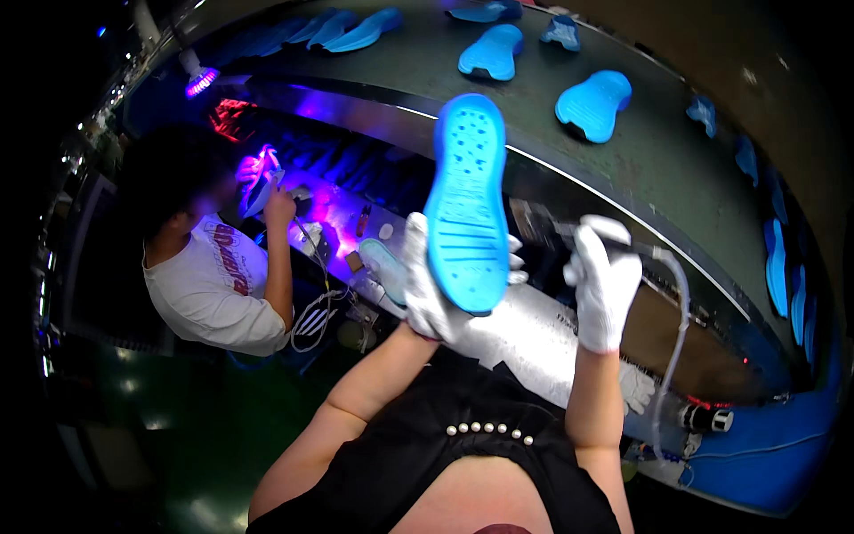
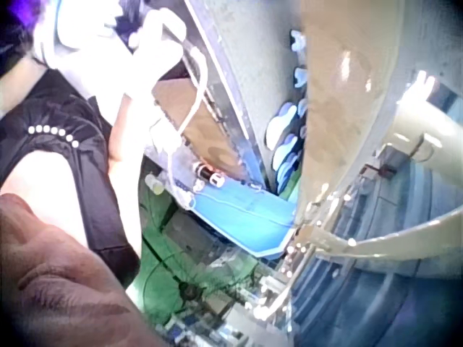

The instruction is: The person picks up blue shoe soles from a conveyor belt, applies a liquid coating to the edges with a brush, and places them back onto the conveyor.

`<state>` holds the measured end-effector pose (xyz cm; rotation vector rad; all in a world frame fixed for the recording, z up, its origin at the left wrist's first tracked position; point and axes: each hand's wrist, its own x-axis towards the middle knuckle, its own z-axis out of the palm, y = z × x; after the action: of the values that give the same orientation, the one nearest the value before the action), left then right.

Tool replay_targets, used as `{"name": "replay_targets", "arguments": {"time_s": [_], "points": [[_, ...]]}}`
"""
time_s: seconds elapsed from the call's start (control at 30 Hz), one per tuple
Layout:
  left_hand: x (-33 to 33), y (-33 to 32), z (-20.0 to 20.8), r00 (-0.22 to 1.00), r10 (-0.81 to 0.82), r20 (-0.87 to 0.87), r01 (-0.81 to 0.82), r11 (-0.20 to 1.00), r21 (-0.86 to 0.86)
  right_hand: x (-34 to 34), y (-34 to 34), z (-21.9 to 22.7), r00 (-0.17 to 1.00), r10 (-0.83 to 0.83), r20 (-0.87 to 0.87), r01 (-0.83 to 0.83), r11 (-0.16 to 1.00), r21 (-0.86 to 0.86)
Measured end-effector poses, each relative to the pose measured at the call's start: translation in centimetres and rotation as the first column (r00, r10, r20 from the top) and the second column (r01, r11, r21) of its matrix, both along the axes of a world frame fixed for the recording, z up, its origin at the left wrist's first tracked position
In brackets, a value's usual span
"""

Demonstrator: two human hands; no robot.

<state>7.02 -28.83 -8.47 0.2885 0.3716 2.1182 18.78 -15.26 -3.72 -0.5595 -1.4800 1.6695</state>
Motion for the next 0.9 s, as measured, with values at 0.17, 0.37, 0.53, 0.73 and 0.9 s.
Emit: {"name": "replay_targets", "arguments": {"time_s": [0.17, 0.37, 0.53, 0.73, 0.9], "points": [[3.7, 0.9, -1.3, 0.708, 0.164, -0.687, -0.447, 0.857, -0.256, -1.6, -1.8, -1.0, 0.991, -0.067, -0.119, 0.135, 0.621, 0.772], [4.8, 0.5, -1.9, 0.999, -0.007, -0.039, 0.007, 1.000, -0.004, 4.6, -3.5, -0.2, 0.996, 0.067, 0.065, -0.091, 0.849, 0.520], [9.8, 0.1, -0.1, 0.989, 0.092, 0.112, -0.060, 0.963, -0.261, 4.0, -3.3, -0.9, 0.997, -0.032, -0.077, 0.083, 0.375, 0.923], [10.7, 0.6, -1.7, 0.995, -0.098, -0.013, 0.097, 0.994, -0.050, 6.3, -0.9, -1.3, 0.990, -0.124, -0.064, 0.140, 0.873, 0.468], [9.6, 2.6, -3.4, 0.991, -0.134, -0.020, 0.135, 0.984, 0.118, 8.9, -3.5, -1.1, 0.984, 0.067, 0.164, -0.177, 0.446, 0.877]]}}
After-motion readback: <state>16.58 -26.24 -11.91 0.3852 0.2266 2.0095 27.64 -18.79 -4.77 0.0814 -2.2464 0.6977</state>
